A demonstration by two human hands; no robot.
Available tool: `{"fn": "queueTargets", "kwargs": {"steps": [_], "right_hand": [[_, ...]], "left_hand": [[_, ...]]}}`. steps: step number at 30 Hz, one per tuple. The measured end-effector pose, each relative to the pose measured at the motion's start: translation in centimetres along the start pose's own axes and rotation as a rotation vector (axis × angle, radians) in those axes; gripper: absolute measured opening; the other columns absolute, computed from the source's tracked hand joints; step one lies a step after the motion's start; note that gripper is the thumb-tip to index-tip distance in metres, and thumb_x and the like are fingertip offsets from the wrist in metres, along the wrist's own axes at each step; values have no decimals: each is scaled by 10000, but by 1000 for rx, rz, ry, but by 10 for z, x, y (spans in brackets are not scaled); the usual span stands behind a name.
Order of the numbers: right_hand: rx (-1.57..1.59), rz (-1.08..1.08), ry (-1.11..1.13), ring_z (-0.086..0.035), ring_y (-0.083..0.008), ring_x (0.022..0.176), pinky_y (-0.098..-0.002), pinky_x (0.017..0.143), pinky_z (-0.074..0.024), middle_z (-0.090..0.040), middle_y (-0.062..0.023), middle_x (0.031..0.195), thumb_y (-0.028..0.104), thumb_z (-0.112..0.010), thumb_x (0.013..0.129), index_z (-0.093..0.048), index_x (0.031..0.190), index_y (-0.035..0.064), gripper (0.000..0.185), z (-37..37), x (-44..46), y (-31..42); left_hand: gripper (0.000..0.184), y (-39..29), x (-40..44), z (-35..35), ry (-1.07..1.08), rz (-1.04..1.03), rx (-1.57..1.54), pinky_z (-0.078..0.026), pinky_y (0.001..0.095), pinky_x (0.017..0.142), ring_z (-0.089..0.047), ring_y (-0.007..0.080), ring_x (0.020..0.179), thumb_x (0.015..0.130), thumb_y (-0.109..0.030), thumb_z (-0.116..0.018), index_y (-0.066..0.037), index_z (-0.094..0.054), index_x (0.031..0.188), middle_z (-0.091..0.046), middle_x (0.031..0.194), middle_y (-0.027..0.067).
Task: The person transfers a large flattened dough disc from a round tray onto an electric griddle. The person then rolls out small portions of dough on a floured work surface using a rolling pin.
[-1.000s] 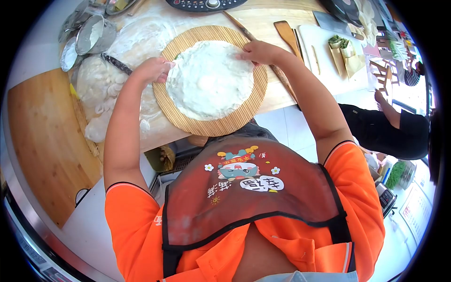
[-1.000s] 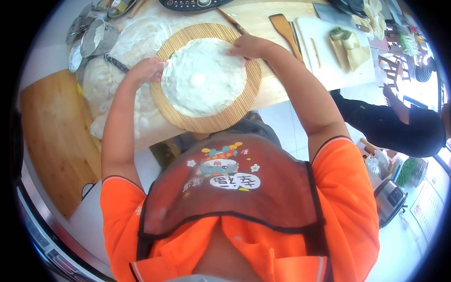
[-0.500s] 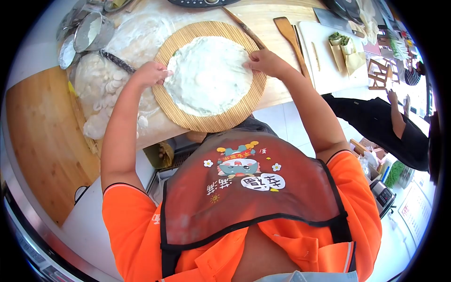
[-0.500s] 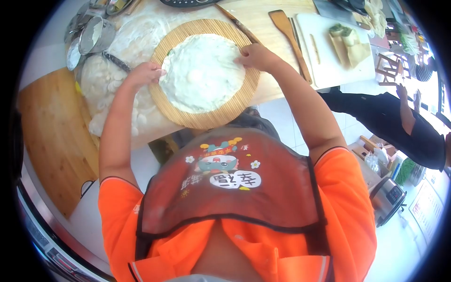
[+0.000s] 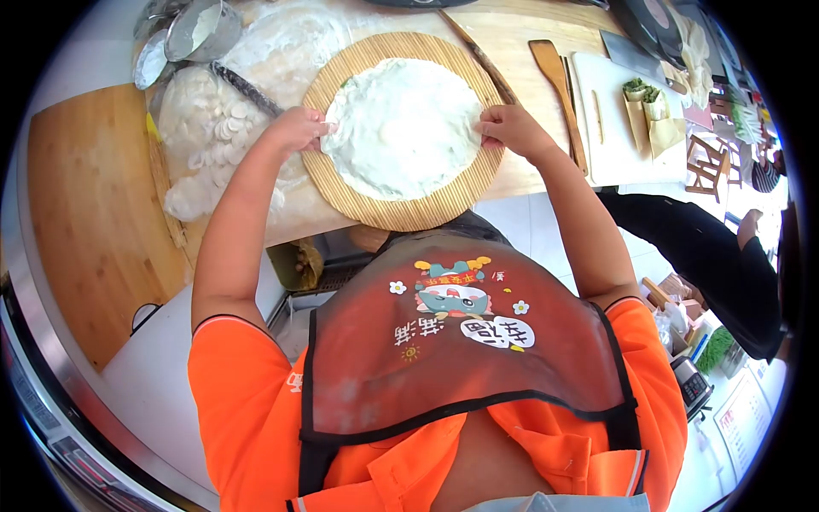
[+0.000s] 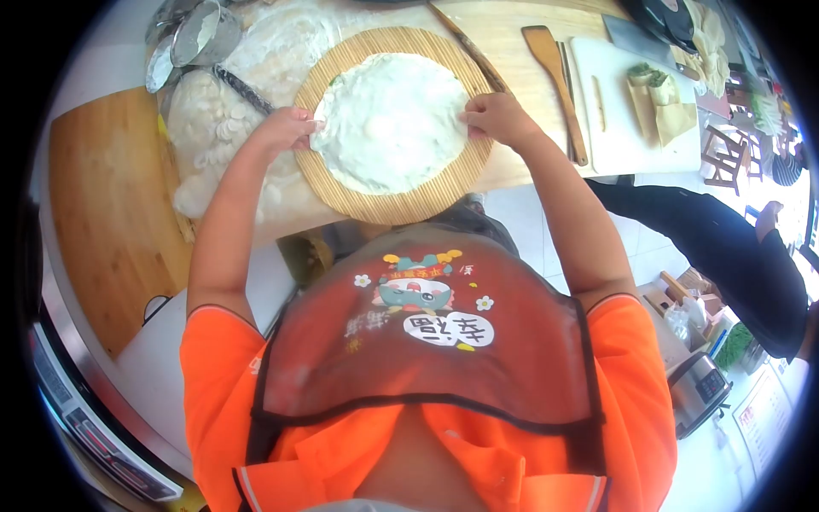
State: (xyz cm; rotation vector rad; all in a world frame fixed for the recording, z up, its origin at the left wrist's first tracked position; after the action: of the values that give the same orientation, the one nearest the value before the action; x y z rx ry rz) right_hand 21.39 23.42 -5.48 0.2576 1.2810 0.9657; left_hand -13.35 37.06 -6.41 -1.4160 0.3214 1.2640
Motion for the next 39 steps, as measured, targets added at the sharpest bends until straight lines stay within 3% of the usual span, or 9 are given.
{"fn": "queueTargets", "kwargs": {"steps": [1, 7, 10, 16, 22, 25, 28, 34, 39], "right_hand": [[17, 34, -38, -669, -132, 799, -273, 762, -562, -699, -70, 886, 311, -692, 982, -676, 1009, -7, 320, 1, 1, 0], [469, -46, -74, -719, -173, 802, -298, 785, -606, -715, -101, 835, 277, -674, 987, -678, 970, -23, 300, -16, -27, 20], [333, -113, 13, -720, -162, 797, -281, 738, -603, -722, -102, 897, 268, -669, 1000, -675, 972, -10, 280, -28, -26, 1], [228, -60, 31, -730, -153, 751, -263, 690, -600, -737, -101, 871, 235, -672, 997, -670, 972, -4, 240, -35, -21, 1], [279, -47, 72, -755, -187, 777, -271, 706, -619, -743, -153, 876, 197, -684, 980, -654, 943, -31, 233, -41, -25, 1], [463, -47, 76, -752, -194, 797, -274, 739, -625, -737, -161, 923, 215, -666, 1002, -648, 972, -26, 244, -45, -23, 2], [498, -109, 50, -758, -206, 809, -282, 739, -627, -740, -186, 941, 230, -659, 1008, -644, 981, -37, 269, -45, -33, 1], [309, -111, 135, -757, -214, 829, -295, 718, -626, -753, -168, 918, 270, -665, 1008, -647, 1010, -42, 313, -62, -34, -5], [457, -52, 134, -755, -233, 797, -315, 716, -633, -750, -195, 921, 267, -658, 1010, -633, 1009, -64, 332, -58, -36, 3]], "left_hand": [[362, 3, 3, -1, 19, -7, 126, -566, 348, 891, -716, 179, 910, 968, -304, -714, 1, -680, 1159, -747, 1020, 82], [296, -10, -39, -12, -78, 25, -532, -569, 298, 782, -709, 160, 838, 946, -260, -739, -7, -715, 1099, -750, 994, 75], [298, 14, -38, -11, -146, 89, -470, -572, 297, 774, -702, 157, 828, 931, -274, -751, 3, -734, 1041, -748, 957, 69], [293, 6, -35, -18, -97, 8, 173, -537, 261, 756, -658, 131, 761, 898, -264, -776, 3, -748, 1017, -728, 905, 40], [339, 23, -38, -23, -42, -40, 28, -529, 310, 803, -672, 157, 905, 950, -285, -707, 12, -709, 1113, -717, 1004, 57], [400, 18, -46, -36, -18, -105, -560, -555, 336, 909, -691, 192, 975, 970, -319, -695, 23, -661, 1175, -711, 1047, 90], [428, 40, -43, -41, -40, 17, -744, -599, 355, 905, -722, 229, 960, 976, -276, -700, 47, -600, 1239, -699, 1119, 159], [432, 53, -54, -68, -96, 130, -406, -610, 342, 855, -720, 252, 943, 983, -286, -693, 42, -591, 1244, -686, 1135, 166], [388, 51, -61, -68, -240, 6, -715, -602, 351, 842, -714, 225, 939, 987, -294, -688, 30, -622, 1190, -710, 1050, 139]]}}
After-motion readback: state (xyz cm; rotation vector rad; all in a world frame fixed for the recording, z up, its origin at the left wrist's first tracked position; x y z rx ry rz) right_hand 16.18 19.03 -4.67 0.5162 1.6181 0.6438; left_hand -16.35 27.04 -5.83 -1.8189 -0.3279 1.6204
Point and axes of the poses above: each hand's wrist, its own x-axis towards the middle knuckle, its own z-axis out of the back of the hand, y = z × x, the point moved 9 cm from there along x, towards the middle knuckle
